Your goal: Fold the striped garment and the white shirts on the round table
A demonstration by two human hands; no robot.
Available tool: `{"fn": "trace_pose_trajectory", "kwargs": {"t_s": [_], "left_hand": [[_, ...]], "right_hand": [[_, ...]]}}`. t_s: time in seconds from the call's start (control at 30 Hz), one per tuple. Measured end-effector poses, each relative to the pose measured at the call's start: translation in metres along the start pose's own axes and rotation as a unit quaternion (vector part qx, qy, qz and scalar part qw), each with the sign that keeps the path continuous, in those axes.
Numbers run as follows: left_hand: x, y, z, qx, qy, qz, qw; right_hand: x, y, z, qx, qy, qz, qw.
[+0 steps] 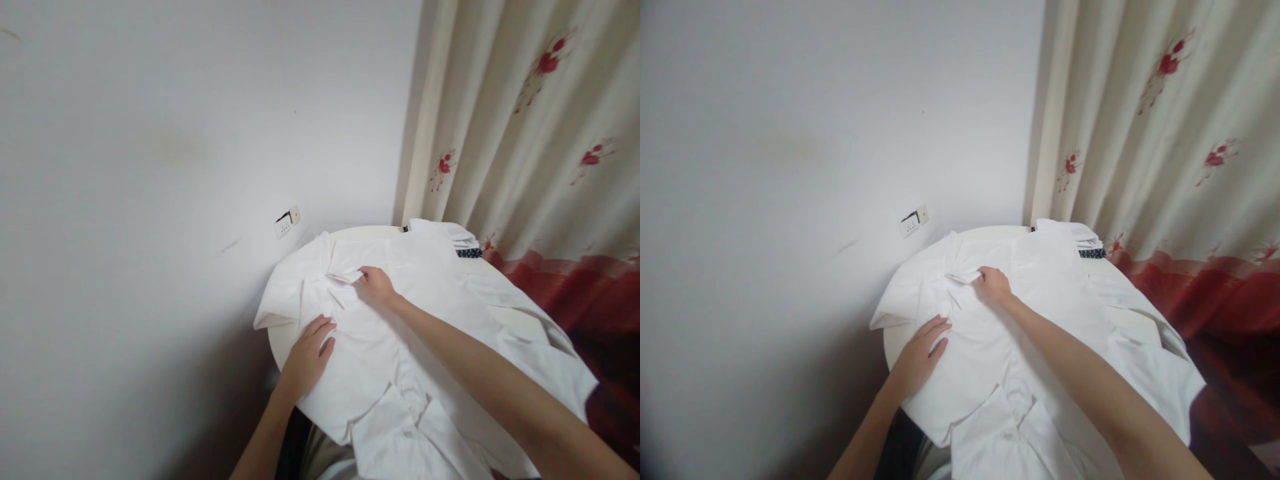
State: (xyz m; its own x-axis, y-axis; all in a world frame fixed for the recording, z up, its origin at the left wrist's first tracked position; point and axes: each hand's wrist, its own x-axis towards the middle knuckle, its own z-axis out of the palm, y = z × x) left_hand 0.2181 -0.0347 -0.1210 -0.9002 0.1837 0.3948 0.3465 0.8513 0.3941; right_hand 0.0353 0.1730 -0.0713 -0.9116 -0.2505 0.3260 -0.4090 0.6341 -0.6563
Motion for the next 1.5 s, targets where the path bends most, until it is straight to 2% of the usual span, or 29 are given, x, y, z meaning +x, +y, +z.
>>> {"fn": "trace_pose_trajectory", "kwargs": {"t_s": [0.13, 0.2, 0.27, 0.33, 0.4, 0.5, 0.6, 0.7, 0.77, 0.83, 0.9, 0.97, 1.07, 1.13, 1.2, 1.3, 1.4, 1.5], "left_hand": [[0.0, -0.001, 0.0, -0.004, 0.005, -0.008, 1.0], [0.0, 0.0, 0.0, -0.006, 0.011, -0.007, 1.0], [-0.001, 0.004, -0.002, 0.003, 0.025, -0.001, 1.0], [-0.002, 0.01, -0.006, 0.031, 0.043, 0.001, 0.999], [-0.005, 0.016, -0.012, 0.066, 0.055, -0.003, 0.996], [-0.01, 0.021, -0.021, 0.076, 0.056, -0.004, 0.996], [-0.015, 0.025, -0.028, 0.034, 0.068, -0.006, 0.997], [-0.019, 0.039, -0.034, -0.033, 0.032, 0.007, 0.999], [-0.019, 0.051, -0.038, -0.082, -0.022, 0.026, 0.996], [-0.016, 0.06, -0.04, -0.126, -0.068, 0.033, 0.989], [-0.01, 0.059, -0.041, -0.151, -0.073, 0.031, 0.985], [-0.002, 0.048, -0.04, -0.15, -0.01, 0.013, 0.989], [0.013, 0.016, -0.038, -0.119, 0.115, -0.035, 0.986], [0.023, -0.003, -0.038, -0.096, 0.151, -0.063, 0.982], [0.031, -0.013, -0.038, -0.075, 0.15, -0.073, 0.983], [0.033, -0.011, -0.035, -0.045, 0.087, -0.031, 0.995], [0.025, 0.002, -0.026, -0.012, -0.047, 0.054, 0.997], [0.011, 0.009, -0.02, 0.012, -0.153, 0.094, 0.984]], "right_hand": [[0.03, 0.001, -0.036, 0.093, 0.12, 0.063, 0.986], [0.041, -0.002, -0.059, 0.165, 0.161, 0.09, 0.969], [0.05, -0.008, -0.082, 0.282, 0.196, 0.124, 0.931], [0.055, -0.014, -0.103, 0.394, 0.228, 0.161, 0.876], [0.059, -0.018, -0.12, 0.447, 0.248, 0.183, 0.84], [0.063, -0.016, -0.138, 0.486, 0.252, 0.186, 0.816], [0.066, -0.007, -0.149, 0.53, 0.266, 0.165, 0.788], [0.068, 0.005, -0.155, 0.57, 0.278, 0.12, 0.764], [0.068, 0.015, -0.155, 0.578, 0.283, 0.098, 0.759], [0.067, 0.026, -0.153, 0.564, 0.294, 0.106, 0.764], [0.064, 0.037, -0.149, 0.534, 0.301, 0.147, 0.776], [0.059, 0.048, -0.144, 0.49, 0.305, 0.203, 0.791], [0.051, 0.065, -0.135, 0.437, 0.314, 0.259, 0.802], [0.046, 0.074, -0.131, 0.423, 0.318, 0.274, 0.803], [0.043, 0.082, -0.127, 0.418, 0.318, 0.281, 0.803], [0.04, 0.089, -0.122, 0.408, 0.325, 0.284, 0.805], [0.041, 0.096, -0.122, 0.398, 0.349, 0.274, 0.803], [0.044, 0.103, -0.129, 0.388, 0.389, 0.256, 0.796]]}}
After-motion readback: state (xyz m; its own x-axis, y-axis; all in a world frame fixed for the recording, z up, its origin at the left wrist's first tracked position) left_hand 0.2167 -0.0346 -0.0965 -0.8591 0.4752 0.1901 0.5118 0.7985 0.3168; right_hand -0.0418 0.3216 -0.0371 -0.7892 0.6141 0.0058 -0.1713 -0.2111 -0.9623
